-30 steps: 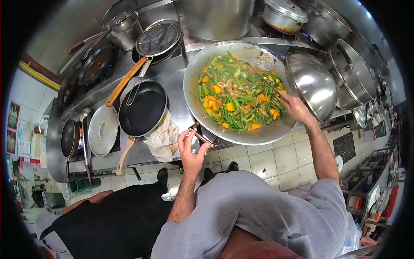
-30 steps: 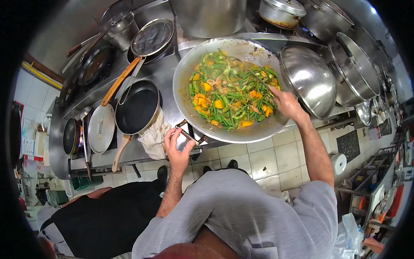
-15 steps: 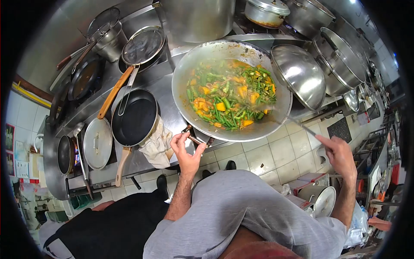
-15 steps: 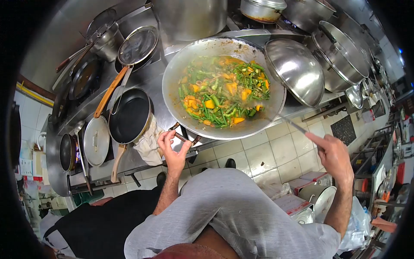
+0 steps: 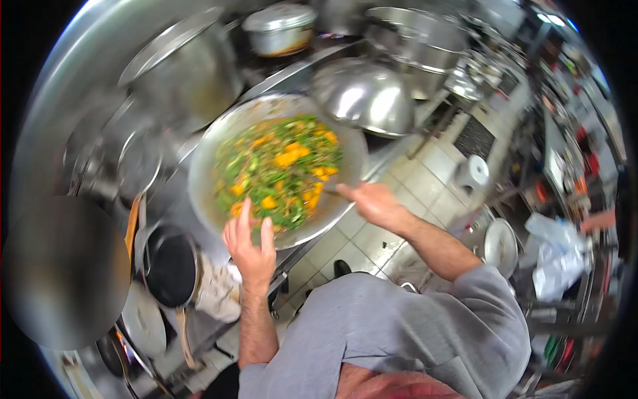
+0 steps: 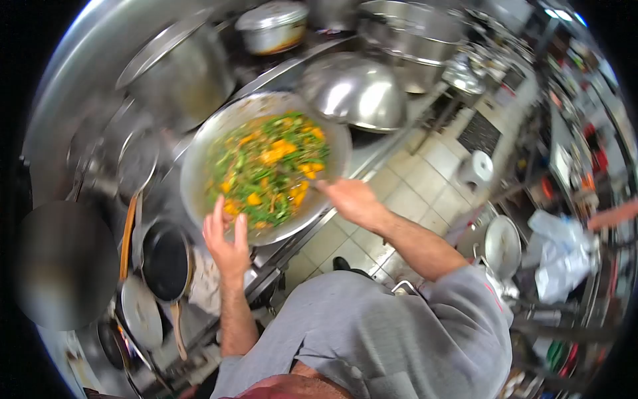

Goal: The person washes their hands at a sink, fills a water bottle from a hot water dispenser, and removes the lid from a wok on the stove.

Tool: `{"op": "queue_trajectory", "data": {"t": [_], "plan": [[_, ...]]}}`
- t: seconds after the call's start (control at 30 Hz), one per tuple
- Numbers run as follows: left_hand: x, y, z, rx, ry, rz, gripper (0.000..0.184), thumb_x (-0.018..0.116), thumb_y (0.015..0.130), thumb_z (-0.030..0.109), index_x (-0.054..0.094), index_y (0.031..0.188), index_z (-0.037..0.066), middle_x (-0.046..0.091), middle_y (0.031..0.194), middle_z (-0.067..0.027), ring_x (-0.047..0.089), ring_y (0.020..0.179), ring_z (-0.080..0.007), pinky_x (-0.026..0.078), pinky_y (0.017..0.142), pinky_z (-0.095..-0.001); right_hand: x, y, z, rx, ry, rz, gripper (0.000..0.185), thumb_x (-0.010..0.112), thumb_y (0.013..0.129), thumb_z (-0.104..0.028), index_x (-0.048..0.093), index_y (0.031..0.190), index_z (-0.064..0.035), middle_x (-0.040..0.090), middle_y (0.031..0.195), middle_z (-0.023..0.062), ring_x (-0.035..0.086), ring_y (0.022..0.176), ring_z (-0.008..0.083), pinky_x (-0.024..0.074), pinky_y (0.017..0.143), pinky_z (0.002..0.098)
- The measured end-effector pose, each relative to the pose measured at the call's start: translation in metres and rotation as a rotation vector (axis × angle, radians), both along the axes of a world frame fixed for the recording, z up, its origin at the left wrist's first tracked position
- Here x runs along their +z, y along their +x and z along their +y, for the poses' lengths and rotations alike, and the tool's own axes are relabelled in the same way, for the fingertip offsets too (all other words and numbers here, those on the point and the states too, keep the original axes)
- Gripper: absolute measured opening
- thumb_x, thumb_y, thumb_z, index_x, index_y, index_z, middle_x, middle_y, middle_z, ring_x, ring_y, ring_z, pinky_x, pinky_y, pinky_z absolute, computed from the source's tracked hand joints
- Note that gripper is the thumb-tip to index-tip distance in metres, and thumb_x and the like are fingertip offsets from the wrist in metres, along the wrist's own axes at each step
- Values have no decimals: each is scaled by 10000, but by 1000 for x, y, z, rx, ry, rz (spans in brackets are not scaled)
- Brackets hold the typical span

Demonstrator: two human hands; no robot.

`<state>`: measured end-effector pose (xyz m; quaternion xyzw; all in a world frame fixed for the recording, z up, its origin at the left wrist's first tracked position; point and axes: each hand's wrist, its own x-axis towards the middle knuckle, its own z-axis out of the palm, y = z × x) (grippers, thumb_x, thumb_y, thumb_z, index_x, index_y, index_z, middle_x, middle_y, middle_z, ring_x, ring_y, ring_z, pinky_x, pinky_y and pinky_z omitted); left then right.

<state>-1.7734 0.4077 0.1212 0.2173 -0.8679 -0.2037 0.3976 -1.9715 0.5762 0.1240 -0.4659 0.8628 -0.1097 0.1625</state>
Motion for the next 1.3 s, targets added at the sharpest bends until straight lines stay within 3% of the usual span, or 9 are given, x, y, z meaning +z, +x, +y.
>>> {"op": "queue_trajectory", "data": {"t": [0.1, 0.17, 0.33, 0.47, 0.63, 0.73, 0.9, 1.13, 1.3], "plan": [[96, -77, 30, -467, -111, 62, 593, 654, 769, 54, 470, 1332, 95, 451, 601, -23, 420, 555, -157, 400, 623, -302, -30, -18, 1, 101, 5, 135, 327, 498, 837, -110, 523, 1163, -107, 607, 820, 187, 624, 804, 350, 509, 660, 459], [155, -125, 64, -665, -202, -45, 647, 592, 762, 69, 370, 1369, 52, 608, 735, -122, 574, 634, -234, 461, 638, -370, -41, -21, 4, 196, -40, 224, 331, 473, 861, -135, 486, 1190, -108, 610, 815, 183, 633, 791, 349, 518, 643, 463], [265, -223, 141, -728, -547, -89, 743, 521, 782, 115, 133, 1349, -168, 633, 958, -266, 643, 879, -354, 518, 752, -415, -42, 8, 19, 127, 22, 68, 432, 443, 854, -104, 402, 1281, -56, 574, 947, 242, 621, 826, 362, 514, 716, 458], [279, -266, 162, -711, -435, 99, 583, 512, 791, 107, 325, 1275, -160, 643, 878, -241, 652, 792, -347, 525, 703, -409, -56, 13, 36, 91, -60, 104, 427, 434, 859, -90, 434, 1286, -87, 580, 883, 235, 619, 780, 358, 510, 678, 457], [228, -192, 130, -781, -420, -18, 718, 583, 731, 138, 266, 1345, -56, 665, 756, -141, 653, 687, -301, 475, 690, -421, -23, 9, 77, 70, -148, 189, 371, 530, 867, -190, 505, 1237, -190, 586, 803, 161, 601, 700, 342, 491, 616, 450], [143, -135, 80, -613, -506, 378, 530, 605, 727, 97, 493, 1244, 62, 498, 619, -10, 519, 547, -191, 413, 602, -340, 9, 9, 85, 41, 36, 249, 348, 601, 821, -181, 597, 1168, -210, 564, 765, 154, 586, 722, 333, 469, 618, 452], [28, -21, 5, -99, -226, 126, 313, 621, 770, 107, 598, 1078, 57, 574, 806, -65, 562, 779, -219, 415, 766, -366, -22, -22, 48, 243, -72, 356, 366, 573, 801, -102, 602, 1155, -191, 546, 743, 176, 586, 660, 356, 466, 579, 469], [-55, 52, 0, 492, -145, 27, 263, 641, 757, 136, 625, 1012, 73, 571, 907, -67, 521, 916, -235, 344, 847, -409, -38, -61, -12, 285, -152, 186, 478, 581, 743, 2, 576, 1203, -128, 616, 938, 222, 594, 840, 387, 476, 732, 459], [-89, 58, 13, 738, -31, -33, 387, 681, 748, 224, 592, 1090, 66, 495, 1070, -142, 461, 994, -304, 331, 894, -436, 32, -96, 21, 411, -164, 10, 393, 580, 791, -11, 571, 1182, -51, 613, 901, 235, 604, 833, 376, 481, 724, 395]]}}
